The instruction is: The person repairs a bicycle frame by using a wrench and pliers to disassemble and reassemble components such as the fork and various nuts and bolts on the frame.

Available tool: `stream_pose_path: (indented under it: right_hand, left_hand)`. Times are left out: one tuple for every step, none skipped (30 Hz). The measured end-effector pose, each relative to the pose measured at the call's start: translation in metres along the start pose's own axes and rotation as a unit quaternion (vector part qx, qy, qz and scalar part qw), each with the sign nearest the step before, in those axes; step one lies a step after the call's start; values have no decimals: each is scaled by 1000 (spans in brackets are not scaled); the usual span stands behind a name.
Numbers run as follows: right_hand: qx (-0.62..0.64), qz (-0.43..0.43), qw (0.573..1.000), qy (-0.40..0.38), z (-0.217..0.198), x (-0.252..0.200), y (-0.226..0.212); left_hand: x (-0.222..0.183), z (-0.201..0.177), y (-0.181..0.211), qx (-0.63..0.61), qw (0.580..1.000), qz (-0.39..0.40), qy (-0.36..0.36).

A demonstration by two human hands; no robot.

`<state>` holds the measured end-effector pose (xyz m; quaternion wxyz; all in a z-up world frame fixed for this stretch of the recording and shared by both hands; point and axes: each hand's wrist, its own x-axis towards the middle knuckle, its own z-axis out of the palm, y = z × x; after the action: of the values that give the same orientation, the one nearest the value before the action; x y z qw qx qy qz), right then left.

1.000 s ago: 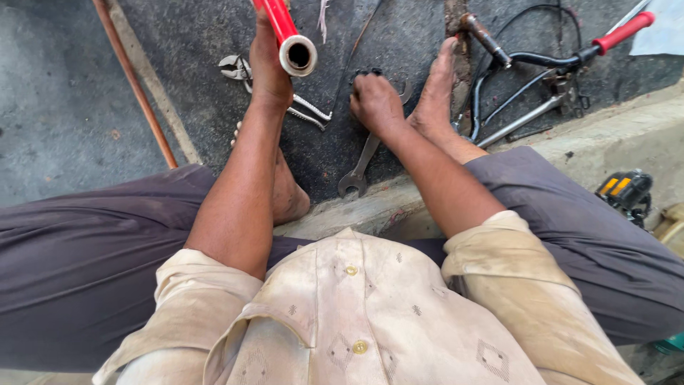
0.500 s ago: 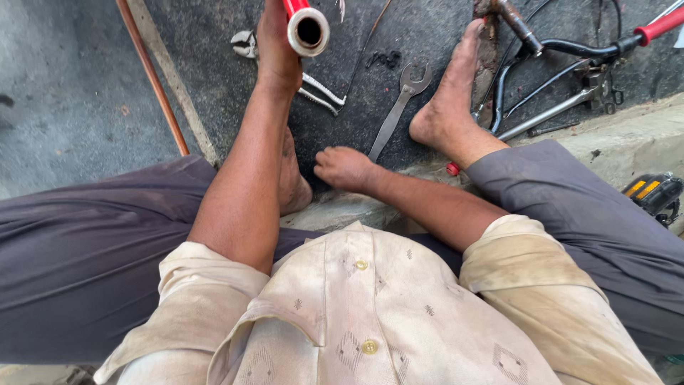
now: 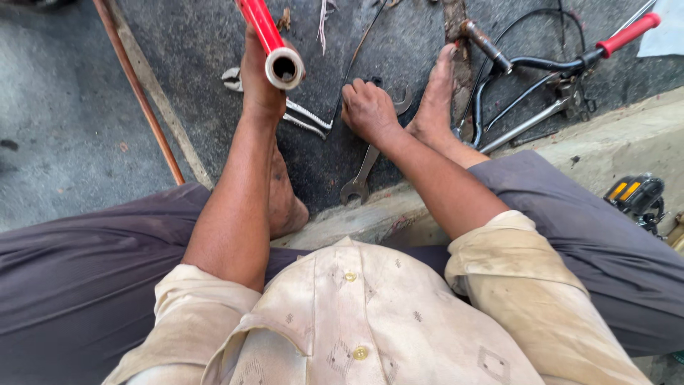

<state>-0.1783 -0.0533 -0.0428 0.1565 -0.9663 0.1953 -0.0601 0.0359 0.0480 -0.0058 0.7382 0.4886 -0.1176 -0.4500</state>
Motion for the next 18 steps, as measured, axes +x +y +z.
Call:
stream_pose_path:
  right_hand:
    - [4, 8, 1000, -11, -3, 4, 0]
    - [9, 17, 1000, -23, -5, 7, 0]
    - [14, 26, 999, -36, -6, 12, 1]
    - [2, 40, 999, -8, -7, 17, 5]
    - [-10, 53, 998, 19, -9, 24, 12]
    - [-19, 63, 997, 47, -10, 34, 20]
    - [-40, 56, 997, 41, -11, 44, 30]
    - [-60, 48, 996, 38, -13, 57, 43]
    - [-81, 40, 995, 35, -14, 68, 54]
    - [-96, 1, 995, 8, -16, 74, 64]
    - [-112, -38, 993, -19, -17, 81, 74]
    - [-128, -75, 988, -48, -19, 84, 84]
    - [-138, -66, 985, -76, -20, 88, 92]
    - [-147, -57, 982, -106, -23, 89, 99]
    - [-155, -49, 977, -135, -28, 87, 107]
    - [-162, -68, 979, -100, -35, 84, 115]
    - [-168, -87, 980, -65, -44, 80, 124]
    - [-173, -106, 979, -31, -56, 73, 132]
  left_hand:
    - [0, 0, 1, -3, 1000, 3, -8]
    - [0, 0, 1, -6, 1000, 4, -17]
    - [2, 0, 0, -9, 1000, -8, -9]
    - [3, -1, -1, -12, 1000, -21, 0]
    - [3, -1, -4, -15, 999, -34, 10]
    - [3, -2, -5, -16, 999, -27, 4]
    - [3, -2, -7, -18, 1000, -20, -1]
    - [5, -2, -7, -18, 1000, -11, -8]
    - [7, -2, -6, -26, 999, -17, -10]
    - [7, -1, -7, -35, 999, -24, -11]
    - [7, 0, -6, -44, 998, -31, -13]
    - [7, 1, -6, -44, 998, -29, -17]
    - [8, 1, -5, -44, 998, -27, -21]
    - [8, 1, -4, -45, 998, -27, -24]
    - [7, 2, -3, -46, 998, -29, -12]
    - [6, 2, -2, -47, 998, -31, 0]
    - [8, 3, -2, -47, 998, -33, 11]
    - [8, 3, -2, -47, 998, -31, 12]
